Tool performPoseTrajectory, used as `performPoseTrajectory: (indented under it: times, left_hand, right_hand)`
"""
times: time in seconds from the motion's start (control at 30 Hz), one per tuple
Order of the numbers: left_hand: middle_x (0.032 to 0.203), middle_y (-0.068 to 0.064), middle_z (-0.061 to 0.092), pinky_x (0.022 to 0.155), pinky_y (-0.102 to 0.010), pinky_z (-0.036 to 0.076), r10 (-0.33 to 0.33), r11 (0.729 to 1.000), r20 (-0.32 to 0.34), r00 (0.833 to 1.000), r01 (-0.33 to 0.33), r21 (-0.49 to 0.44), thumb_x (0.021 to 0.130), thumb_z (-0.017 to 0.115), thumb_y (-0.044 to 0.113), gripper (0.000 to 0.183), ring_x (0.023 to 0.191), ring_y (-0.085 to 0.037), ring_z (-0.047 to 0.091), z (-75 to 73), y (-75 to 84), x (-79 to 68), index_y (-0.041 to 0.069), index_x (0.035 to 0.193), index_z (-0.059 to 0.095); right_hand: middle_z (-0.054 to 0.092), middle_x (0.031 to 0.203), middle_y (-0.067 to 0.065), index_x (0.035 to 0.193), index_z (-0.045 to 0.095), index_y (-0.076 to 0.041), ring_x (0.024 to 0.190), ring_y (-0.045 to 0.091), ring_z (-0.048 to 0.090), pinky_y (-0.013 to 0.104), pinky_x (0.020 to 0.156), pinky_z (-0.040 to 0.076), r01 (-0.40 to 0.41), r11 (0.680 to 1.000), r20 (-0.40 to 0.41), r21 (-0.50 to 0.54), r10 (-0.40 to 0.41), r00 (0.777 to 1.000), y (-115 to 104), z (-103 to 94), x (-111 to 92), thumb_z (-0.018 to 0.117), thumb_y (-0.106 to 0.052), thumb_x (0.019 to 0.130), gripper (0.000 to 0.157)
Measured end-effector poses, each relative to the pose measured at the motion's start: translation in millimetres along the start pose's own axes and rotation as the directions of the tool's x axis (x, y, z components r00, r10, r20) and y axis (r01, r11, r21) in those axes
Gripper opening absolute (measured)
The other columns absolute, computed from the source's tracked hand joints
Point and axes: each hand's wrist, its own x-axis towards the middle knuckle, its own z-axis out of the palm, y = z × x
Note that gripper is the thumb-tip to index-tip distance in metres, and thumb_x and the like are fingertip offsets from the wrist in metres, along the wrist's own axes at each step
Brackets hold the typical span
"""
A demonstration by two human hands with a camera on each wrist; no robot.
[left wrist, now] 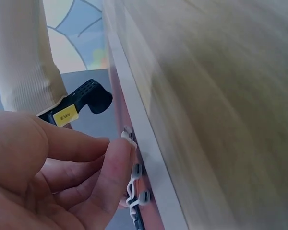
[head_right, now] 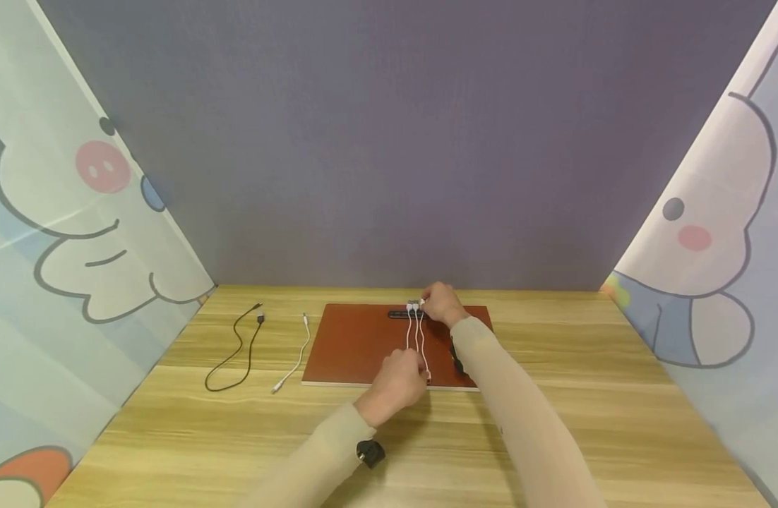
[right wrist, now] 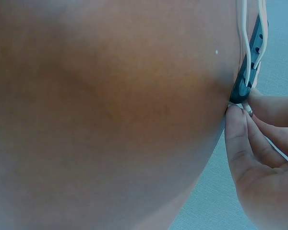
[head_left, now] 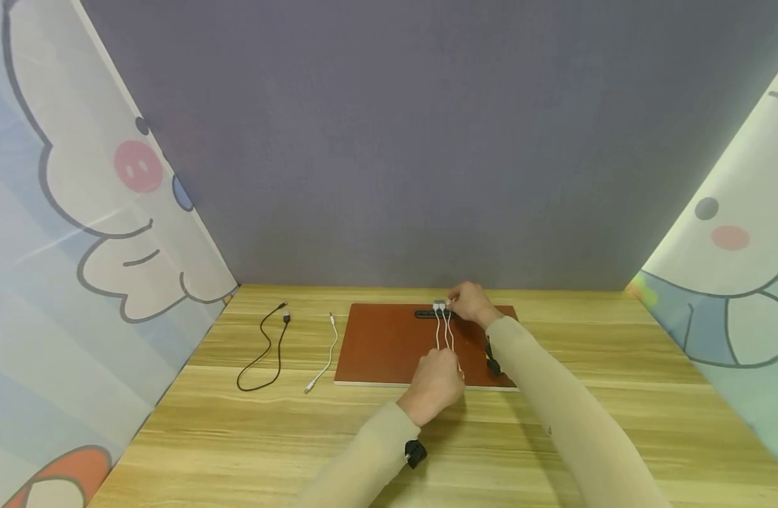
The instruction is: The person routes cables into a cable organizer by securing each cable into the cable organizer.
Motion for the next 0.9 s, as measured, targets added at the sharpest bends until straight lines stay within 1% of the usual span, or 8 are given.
performPoseTrajectory:
  times: [0.17,0.3,0.37,0.53,0.63,0.7,0.8,0.9]
  left_hand:
    - [0.053,0.005,0.05,0.045,-0.028,0.039,-0.004,0.999,0.004,1.0,0.004,-0.038,0.096,0.063,0.009,0.042,0.047,-0.011,0.046,-9.4,-2.6,-1.3,0.017,0.056,0.056]
    - [0.046,0.007,0.036,0.038,-0.023,0.028,0.007,0.996,-0.002,1.0,-0.007,-0.085,0.099,0.06,0.009,0.048,0.038,-0.008,0.034,-19.4,-8.2,-2.7,0.016,0.055,0.046]
    - [0.047,0.008,0.035,0.037,-0.021,0.027,0.016,0.995,-0.019,1.0,-0.017,-0.099,0.1,0.06,0.01,0.045,0.037,-0.006,0.033,-24.0,-12.2,-2.5,0.016,0.057,0.047]
    - [0.052,0.006,0.047,0.039,-0.022,0.03,0.033,0.993,-0.08,0.996,-0.041,-0.107,0.099,0.059,0.009,0.03,0.039,-0.006,0.038,-35.7,-24.3,0.3,0.013,0.069,0.061]
    - [0.052,0.004,0.048,0.039,-0.022,0.028,0.032,0.994,-0.095,0.995,-0.042,-0.106,0.099,0.058,0.008,0.026,0.039,-0.007,0.036,-42.5,-32.5,2.5,0.011,0.075,0.065]
    - [0.055,0.004,0.051,0.039,-0.023,0.029,0.024,0.993,-0.101,0.995,-0.035,-0.112,0.099,0.058,0.008,0.02,0.04,-0.008,0.038,-46.7,-38.4,4.0,0.008,0.082,0.069]
    - [0.057,0.003,0.053,0.04,-0.023,0.029,0.021,0.993,-0.115,0.993,-0.033,-0.112,0.099,0.058,0.008,0.016,0.04,-0.009,0.038,-54.9,-46.8,6.7,0.005,0.093,0.072]
    - [0.059,-0.001,0.057,0.04,-0.024,0.028,0.022,0.994,-0.142,0.99,-0.037,-0.103,0.099,0.058,0.006,0.017,0.04,-0.009,0.036,-63.7,-54.8,9.9,0.0,0.103,0.073]
  right_hand:
    - [0.069,0.111,0.021,0.123,0.069,0.007,0.102,0.036,0.064,0.047,0.086,0.054,-0.001,1.0,-0.008,-0.005,0.001,1.0,2,-0.2,1,0.07,-0.011,0.096,0.032]
    - [0.069,0.112,0.021,0.123,0.069,0.007,0.103,0.036,0.064,0.047,0.087,0.053,-0.007,1.0,-0.006,-0.001,0.007,1.0,3,0.3,1,0.07,-0.011,0.096,0.032]
    - [0.069,0.114,0.021,0.124,0.068,0.006,0.104,0.036,0.064,0.047,0.087,0.053,-0.011,1.0,-0.001,0.004,0.011,1.0,3,0.1,1,0.069,-0.011,0.096,0.032]
    - [0.068,0.117,0.021,0.127,0.066,0.006,0.11,0.038,0.063,0.048,0.091,0.053,-0.011,1.0,0.019,-0.01,0.011,1.0,0,-0.3,0,0.067,-0.01,0.098,0.033]
    - [0.066,0.122,0.023,0.13,0.064,0.006,0.117,0.041,0.06,0.049,0.094,0.052,-0.006,1.0,0.044,-0.03,0.007,0.999,-3,0.6,0,0.064,-0.009,0.1,0.034]
    - [0.065,0.124,0.023,0.13,0.063,0.007,0.119,0.042,0.058,0.049,0.094,0.052,0.001,0.999,0.054,-0.045,0.002,0.999,-4,1.3,0,0.063,-0.009,0.1,0.034]
    - [0.065,0.124,0.024,0.13,0.063,0.006,0.117,0.041,0.06,0.049,0.093,0.052,0.001,0.999,0.055,-0.051,0.002,0.998,-4,2.3,-1,0.063,-0.009,0.1,0.033]
    - [0.065,0.121,0.023,0.128,0.064,0.006,0.114,0.04,0.061,0.048,0.091,0.052,0.001,0.999,0.051,-0.05,0.002,0.999,-4,3.1,-1,0.062,-0.009,0.101,0.032]
